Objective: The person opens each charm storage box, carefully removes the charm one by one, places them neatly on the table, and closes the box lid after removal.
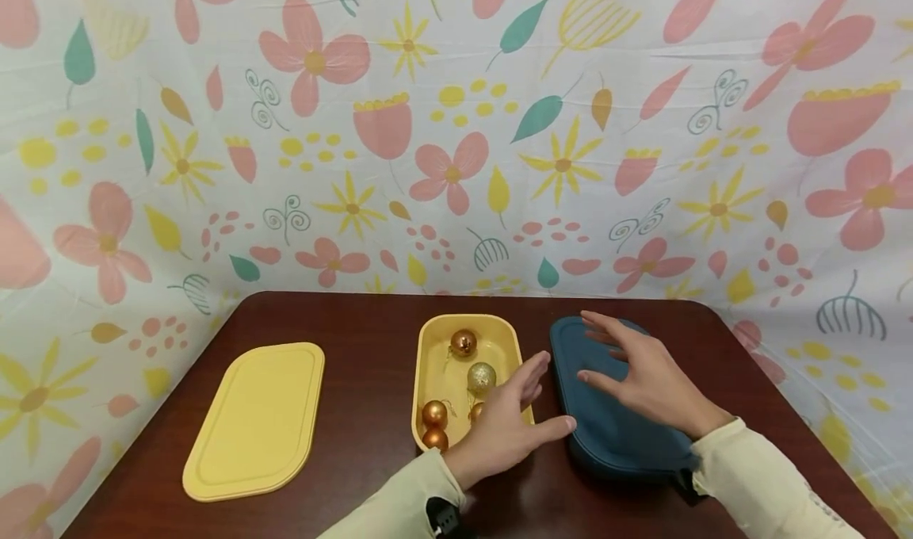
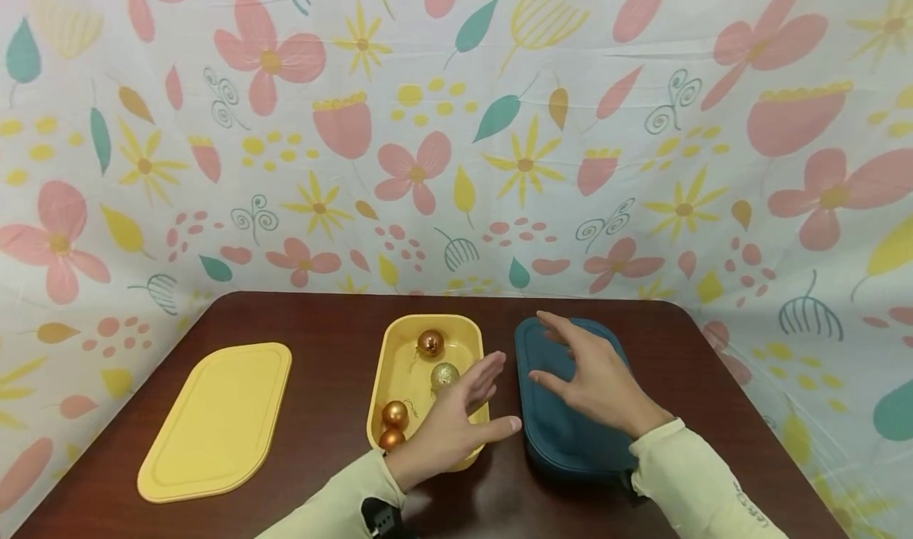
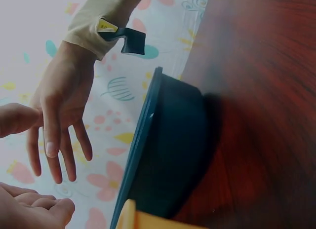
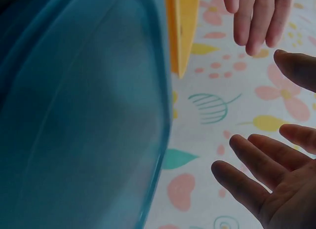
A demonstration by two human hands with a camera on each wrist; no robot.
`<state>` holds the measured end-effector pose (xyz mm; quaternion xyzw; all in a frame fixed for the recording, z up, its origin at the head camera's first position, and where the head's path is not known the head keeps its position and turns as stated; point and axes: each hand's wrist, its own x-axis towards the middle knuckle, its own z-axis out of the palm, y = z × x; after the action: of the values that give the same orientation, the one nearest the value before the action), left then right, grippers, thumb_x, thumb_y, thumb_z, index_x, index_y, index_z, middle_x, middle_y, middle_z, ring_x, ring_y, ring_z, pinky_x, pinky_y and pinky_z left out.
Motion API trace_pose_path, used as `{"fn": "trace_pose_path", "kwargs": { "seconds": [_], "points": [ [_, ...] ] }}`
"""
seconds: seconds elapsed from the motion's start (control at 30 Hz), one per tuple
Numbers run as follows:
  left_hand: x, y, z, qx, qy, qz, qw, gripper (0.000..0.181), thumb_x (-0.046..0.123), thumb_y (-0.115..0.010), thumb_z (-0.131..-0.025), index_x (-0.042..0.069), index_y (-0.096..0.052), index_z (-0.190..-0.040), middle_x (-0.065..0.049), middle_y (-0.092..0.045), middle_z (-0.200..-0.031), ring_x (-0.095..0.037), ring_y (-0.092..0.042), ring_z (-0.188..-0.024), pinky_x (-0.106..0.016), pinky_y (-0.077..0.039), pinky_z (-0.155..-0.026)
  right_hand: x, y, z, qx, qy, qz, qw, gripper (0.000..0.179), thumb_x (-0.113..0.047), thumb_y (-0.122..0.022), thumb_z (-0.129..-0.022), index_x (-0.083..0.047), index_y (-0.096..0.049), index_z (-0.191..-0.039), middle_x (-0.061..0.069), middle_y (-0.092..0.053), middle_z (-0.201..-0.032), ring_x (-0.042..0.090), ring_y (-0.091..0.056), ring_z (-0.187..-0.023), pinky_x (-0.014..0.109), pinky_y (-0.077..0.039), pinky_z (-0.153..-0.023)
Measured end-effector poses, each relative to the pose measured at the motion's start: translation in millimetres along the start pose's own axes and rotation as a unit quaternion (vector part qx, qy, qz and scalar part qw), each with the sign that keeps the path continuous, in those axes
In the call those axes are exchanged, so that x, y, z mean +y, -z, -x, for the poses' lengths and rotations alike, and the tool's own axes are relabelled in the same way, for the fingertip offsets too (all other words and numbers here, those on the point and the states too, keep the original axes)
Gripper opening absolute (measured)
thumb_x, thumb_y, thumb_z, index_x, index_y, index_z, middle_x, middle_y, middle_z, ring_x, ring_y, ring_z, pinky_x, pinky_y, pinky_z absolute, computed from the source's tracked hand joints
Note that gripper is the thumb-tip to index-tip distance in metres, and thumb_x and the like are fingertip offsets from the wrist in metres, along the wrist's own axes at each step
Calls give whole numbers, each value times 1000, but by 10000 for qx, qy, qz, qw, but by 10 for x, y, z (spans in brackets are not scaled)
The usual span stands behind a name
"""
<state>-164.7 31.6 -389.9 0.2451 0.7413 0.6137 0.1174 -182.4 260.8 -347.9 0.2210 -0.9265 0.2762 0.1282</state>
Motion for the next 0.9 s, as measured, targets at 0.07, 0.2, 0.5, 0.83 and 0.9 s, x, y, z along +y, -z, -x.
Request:
{"fn": "trace_pose_path", "kwargs": {
  "seconds": [0.07, 0.2, 0.5, 0.83, 0.9],
  "points": [
    [-3, -55, -19, 14, 122, -38, 9999, 82, 29, -73, -91, 21, -29, -159, 0, -35, -164, -17, -37, -150, -31, -39, -119, 39, 22, 36, -12, 3, 65, 10000, 81, -24, -80, -87, -13, -38, -154, 20, -57, -143, 42, -62, -122, 61, -55, -93],
    [8, -147, -49, 23, 352, -240, 9991, 87, 33, -74, -88, 21, -26, -160, -1, -32, -165, -20, -40, -148, -32, -41, -118, 125, 73, 120, 88, -11, 264, 9996, 82, -22, -82, -84, -10, -39, -153, 23, -58, -140, 45, -63, -119, 63, -54, -91],
    [15, -245, -65, -99, 765, -717, 9944, 97, 37, -78, -84, 24, -22, -161, 3, -30, -165, -29, -47, -144, -36, -49, -110, 328, 145, 297, 360, -253, 740, 9963, 86, -26, -84, -82, -9, -39, -153, 26, -55, -143, 48, -58, -122, 67, -51, -89],
    [-132, -373, -56, -426, 820, -1122, 9894, 98, 43, -79, -83, 23, -22, -161, 6, -30, -165, -16, -45, -144, -33, -47, -112, 533, 162, 565, 110, -1175, 851, 9894, 88, -41, -81, -83, -5, -39, -152, 30, -49, -145, 53, -56, -119, 68, -52, -85],
    [-140, -405, -52, -377, 817, -1226, 9884, 100, 44, -78, -82, 23, -21, -161, 6, -27, -166, -15, -39, -148, -36, -44, -116, 562, 147, 607, 52, -1296, 822, 9881, 88, -43, -80, -84, -5, -39, -152, 30, -48, -146, 53, -55, -120, 67, -52, -85]
  ]
}}
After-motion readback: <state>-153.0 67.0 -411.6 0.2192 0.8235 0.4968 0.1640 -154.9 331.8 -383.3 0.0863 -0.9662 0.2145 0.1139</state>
